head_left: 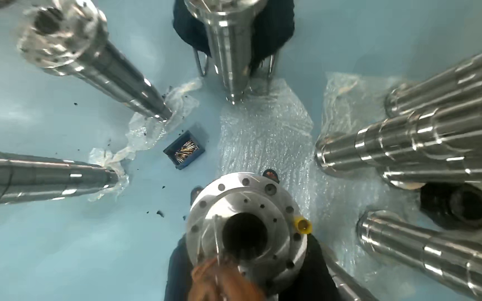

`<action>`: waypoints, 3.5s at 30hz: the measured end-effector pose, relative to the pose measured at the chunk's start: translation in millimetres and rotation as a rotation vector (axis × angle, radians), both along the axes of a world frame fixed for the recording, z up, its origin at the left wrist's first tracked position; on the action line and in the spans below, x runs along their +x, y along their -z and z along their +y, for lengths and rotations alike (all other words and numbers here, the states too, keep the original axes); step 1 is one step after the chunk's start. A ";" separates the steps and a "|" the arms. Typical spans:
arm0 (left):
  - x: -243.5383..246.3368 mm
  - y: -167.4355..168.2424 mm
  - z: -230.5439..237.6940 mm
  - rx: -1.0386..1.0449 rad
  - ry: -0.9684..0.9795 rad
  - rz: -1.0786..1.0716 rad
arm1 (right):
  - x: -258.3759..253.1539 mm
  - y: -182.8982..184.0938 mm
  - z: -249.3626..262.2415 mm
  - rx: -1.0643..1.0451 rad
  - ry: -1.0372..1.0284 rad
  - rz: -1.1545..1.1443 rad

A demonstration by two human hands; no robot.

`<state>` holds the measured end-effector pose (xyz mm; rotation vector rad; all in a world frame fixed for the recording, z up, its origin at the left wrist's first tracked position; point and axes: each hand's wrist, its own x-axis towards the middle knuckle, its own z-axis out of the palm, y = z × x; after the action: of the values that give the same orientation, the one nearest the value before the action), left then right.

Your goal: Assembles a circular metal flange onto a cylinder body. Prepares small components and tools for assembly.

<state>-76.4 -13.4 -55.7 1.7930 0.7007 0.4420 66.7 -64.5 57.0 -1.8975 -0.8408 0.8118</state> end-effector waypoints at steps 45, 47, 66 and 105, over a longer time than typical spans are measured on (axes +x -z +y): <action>7.6 14.0 -8.9 0.600 0.211 0.090 | -5.1 19.4 -2.6 -0.374 -0.334 -0.561; 5.6 9.7 -9.3 0.525 0.241 0.141 | -11.1 17.4 -6.5 -0.268 -0.405 -0.552; 7.4 8.0 -9.3 0.563 0.202 0.122 | -1.5 21.7 -17.9 -0.195 -0.407 -0.584; 9.3 17.7 -10.7 0.481 0.222 0.122 | 5.5 27.2 -35.0 -0.249 -0.315 -0.686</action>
<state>-67.1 -24.1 -73.4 2.3388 0.4939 0.3732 72.2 -99.5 29.8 -2.3421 -1.5426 0.4440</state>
